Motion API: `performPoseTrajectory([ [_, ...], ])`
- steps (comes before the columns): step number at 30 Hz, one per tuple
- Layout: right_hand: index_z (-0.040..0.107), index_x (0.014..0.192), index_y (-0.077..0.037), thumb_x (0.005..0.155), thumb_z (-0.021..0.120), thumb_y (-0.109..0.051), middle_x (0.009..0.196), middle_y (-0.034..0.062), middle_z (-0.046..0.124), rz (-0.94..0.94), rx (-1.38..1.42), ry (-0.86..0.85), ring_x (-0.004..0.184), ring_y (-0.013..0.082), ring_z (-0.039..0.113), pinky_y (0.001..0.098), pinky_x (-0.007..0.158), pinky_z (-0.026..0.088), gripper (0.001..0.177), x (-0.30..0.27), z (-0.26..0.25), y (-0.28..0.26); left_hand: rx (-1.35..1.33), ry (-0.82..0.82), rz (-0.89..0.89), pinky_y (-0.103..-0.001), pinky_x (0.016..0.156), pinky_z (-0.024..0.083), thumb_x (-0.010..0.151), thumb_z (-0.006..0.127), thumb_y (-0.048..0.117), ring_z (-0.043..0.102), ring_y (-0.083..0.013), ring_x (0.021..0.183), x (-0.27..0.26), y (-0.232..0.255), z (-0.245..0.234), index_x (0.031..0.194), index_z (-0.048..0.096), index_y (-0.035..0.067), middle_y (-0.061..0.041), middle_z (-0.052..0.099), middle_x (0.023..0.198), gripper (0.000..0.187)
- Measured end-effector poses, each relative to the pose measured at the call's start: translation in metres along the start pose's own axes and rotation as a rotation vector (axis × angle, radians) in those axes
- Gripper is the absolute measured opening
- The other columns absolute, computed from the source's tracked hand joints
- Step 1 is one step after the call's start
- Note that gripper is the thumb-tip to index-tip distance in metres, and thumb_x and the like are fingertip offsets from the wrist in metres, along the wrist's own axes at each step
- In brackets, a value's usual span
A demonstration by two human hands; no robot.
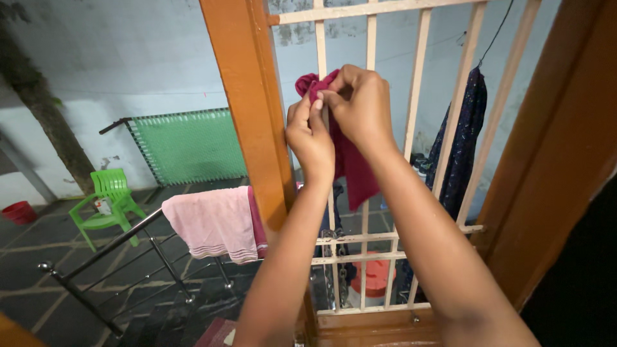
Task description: The person wipes the metal bars and wooden frame of a security door using a pink cloth. They systematically clean the lower and upper sections of the door, moving the cloth along the bars and frame.
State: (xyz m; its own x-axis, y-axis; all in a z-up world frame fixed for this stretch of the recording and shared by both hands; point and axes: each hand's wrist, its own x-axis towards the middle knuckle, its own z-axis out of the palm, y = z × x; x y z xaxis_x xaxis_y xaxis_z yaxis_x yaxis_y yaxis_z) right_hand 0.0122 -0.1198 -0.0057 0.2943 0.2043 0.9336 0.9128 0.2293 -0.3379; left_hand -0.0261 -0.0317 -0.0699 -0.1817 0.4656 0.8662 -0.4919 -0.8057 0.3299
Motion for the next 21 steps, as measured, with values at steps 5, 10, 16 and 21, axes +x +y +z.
performPoseTrajectory([
  [5,0.069,0.076,-0.001,0.078,0.083,-0.004,0.07,0.0111,0.072,0.079,0.035,-0.083,0.062,0.0163,0.071,0.0313,0.059,0.053,0.014,-0.022,0.0,0.008,0.082,-0.015,-0.082,-0.032,0.073,0.05,0.101,0.061,0.003,0.064,-0.0197,0.082,-0.03,-0.002,-0.015,0.121,0.072,0.0,-0.012,0.067,0.095,0.023],
  [10,0.067,0.077,-0.001,0.078,0.082,-0.004,0.07,0.012,0.071,0.136,0.013,-0.144,0.062,0.018,0.07,0.0322,0.059,0.052,0.015,-0.056,-0.001,0.01,0.119,-0.037,-0.088,-0.032,0.073,0.051,0.1,0.061,0.002,0.066,-0.0209,0.084,-0.064,-0.006,-0.034,0.119,0.072,-0.001,-0.014,0.07,0.098,0.021],
  [16,0.066,0.077,-0.001,0.078,0.081,-0.005,0.071,0.0127,0.072,0.188,0.056,-0.179,0.062,0.0181,0.071,0.0322,0.059,0.053,0.016,-0.084,-0.001,0.018,0.232,-0.085,-0.037,-0.037,0.078,0.053,0.098,0.062,0.002,0.068,-0.0286,0.087,-0.086,-0.005,-0.054,0.115,0.071,-0.002,-0.017,0.07,0.098,0.02],
  [21,0.067,0.077,-0.001,0.08,0.08,-0.006,0.072,0.0128,0.073,0.255,0.077,-0.213,0.061,0.0187,0.071,0.0327,0.059,0.053,0.014,-0.109,0.001,0.024,0.34,-0.149,-0.177,-0.039,0.07,0.054,0.095,0.062,0.006,0.072,-0.0309,0.079,-0.095,0.023,-0.069,0.109,0.073,0.002,-0.017,0.073,0.092,0.018],
])
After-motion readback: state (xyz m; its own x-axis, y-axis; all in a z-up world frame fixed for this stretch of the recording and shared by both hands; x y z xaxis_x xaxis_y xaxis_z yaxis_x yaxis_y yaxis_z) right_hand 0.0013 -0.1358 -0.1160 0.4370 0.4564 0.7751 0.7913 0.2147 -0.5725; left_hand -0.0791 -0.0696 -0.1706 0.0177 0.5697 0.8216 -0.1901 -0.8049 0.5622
